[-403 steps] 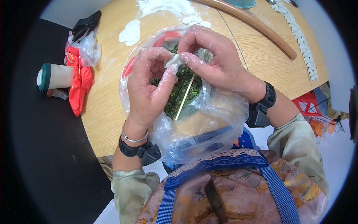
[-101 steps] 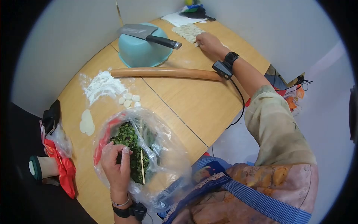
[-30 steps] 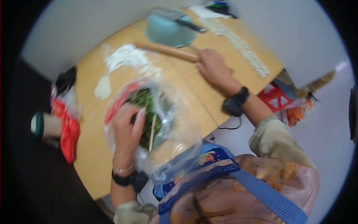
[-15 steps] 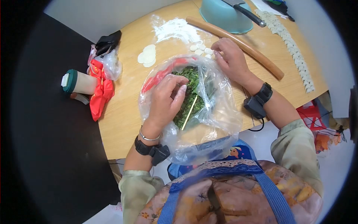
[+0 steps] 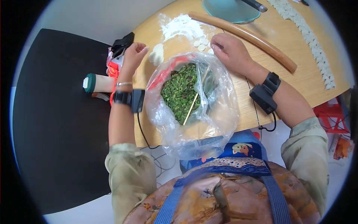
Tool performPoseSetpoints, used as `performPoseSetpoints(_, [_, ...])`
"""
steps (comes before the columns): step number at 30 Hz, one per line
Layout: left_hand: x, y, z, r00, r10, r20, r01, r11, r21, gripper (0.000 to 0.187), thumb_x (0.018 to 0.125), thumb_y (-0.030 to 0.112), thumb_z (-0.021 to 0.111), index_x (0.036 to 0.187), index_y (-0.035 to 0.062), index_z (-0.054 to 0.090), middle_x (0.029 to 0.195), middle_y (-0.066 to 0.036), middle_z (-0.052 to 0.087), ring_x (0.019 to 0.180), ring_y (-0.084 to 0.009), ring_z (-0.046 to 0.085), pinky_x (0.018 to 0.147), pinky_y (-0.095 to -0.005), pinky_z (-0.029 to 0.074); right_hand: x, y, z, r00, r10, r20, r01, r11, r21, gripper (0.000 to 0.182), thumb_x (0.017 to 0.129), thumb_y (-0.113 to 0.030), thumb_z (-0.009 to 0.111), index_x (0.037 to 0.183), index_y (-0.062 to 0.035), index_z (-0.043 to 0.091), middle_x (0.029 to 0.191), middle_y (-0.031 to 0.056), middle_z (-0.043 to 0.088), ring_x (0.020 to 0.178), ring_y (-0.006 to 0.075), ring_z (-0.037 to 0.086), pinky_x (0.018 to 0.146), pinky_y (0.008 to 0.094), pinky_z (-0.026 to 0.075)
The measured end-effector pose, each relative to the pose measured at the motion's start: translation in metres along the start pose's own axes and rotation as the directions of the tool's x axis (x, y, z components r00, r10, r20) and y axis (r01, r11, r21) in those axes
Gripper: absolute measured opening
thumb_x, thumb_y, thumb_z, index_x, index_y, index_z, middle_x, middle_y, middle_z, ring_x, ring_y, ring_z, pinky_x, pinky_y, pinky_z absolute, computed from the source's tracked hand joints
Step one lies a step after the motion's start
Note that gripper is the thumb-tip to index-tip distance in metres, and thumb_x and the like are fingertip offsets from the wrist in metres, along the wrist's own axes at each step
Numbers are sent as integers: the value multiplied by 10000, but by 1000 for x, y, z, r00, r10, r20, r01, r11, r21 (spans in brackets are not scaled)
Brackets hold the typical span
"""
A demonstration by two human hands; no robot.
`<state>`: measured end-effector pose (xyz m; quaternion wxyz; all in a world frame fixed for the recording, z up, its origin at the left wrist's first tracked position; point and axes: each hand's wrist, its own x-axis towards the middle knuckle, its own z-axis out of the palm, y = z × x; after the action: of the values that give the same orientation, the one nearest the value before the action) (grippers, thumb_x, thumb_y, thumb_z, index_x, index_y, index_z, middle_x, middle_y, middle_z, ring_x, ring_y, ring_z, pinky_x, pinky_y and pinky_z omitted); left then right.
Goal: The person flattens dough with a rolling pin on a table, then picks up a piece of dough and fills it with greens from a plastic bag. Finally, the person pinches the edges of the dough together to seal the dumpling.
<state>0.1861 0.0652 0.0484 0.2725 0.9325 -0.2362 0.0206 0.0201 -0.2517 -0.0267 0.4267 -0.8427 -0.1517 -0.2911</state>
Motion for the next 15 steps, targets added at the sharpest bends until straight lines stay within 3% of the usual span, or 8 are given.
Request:
performPoseSetpoints(1, [9, -11, 2, 988, -141, 58, 144, 989, -45, 357, 861, 225, 753, 1077, -48, 673, 933, -115, 713, 841, -158, 657, 768, -289, 519, 0, 1, -1, 999, 42, 3, -42, 999, 2, 141, 874, -142, 575, 873, -6, 614, 821, 177, 613, 810, 374, 594, 725, 474, 465])
performPoseSetpoints(5, [27, -26, 10, 953, -212, 216, 196, 976, 93, 575, 772, 322, 835, 1146, -76, 655, 985, -130, 704, 904, -192, 661, 800, -307, 520, 1, 1, -3, 1000, 17, -12, -17, 1000, 4, 138, 875, -138, 569, 868, -8, 614, 805, 179, 609, 802, 373, 595, 725, 475, 465])
performPoseSetpoints(10, [24, -10, 18, 907, -293, 302, 270, 956, 114, 531, 779, 279, 830, 1137, -66, 642, 1021, -89, 664, 916, -165, 615, 791, -287, 490, 2, 1, -3, 1000, -17, 19, 16, 1000, 7, 126, 857, -130, 569, 823, -12, 593, 771, 168, 600, 771, 369, 590, 696, 468, 462])
performPoseSetpoints(13, [24, -12, 22, 913, -302, 273, 298, 953, 57, 455, 774, 250, 834, 1077, -40, 658, 969, -67, 668, 878, -151, 619, 769, -281, 488, 2, 0, -5, 999, 10, 48, -11, 1000, 23, 118, 849, -127, 569, 813, -16, 587, 761, 163, 598, 758, 362, 588, 683, 463, 461])
performPoseSetpoints(15, [27, -11, 20, 861, -347, 373, 352, 934, 55, 395, 769, 226, 837, 1031, -16, 669, 908, -44, 668, 835, -143, 621, 751, -277, 487, 2, -1, -5, 999, -2, 51, 1, 1000, 15, 117, 850, -127, 569, 813, -17, 587, 760, 162, 598, 755, 359, 588, 682, 462, 461])
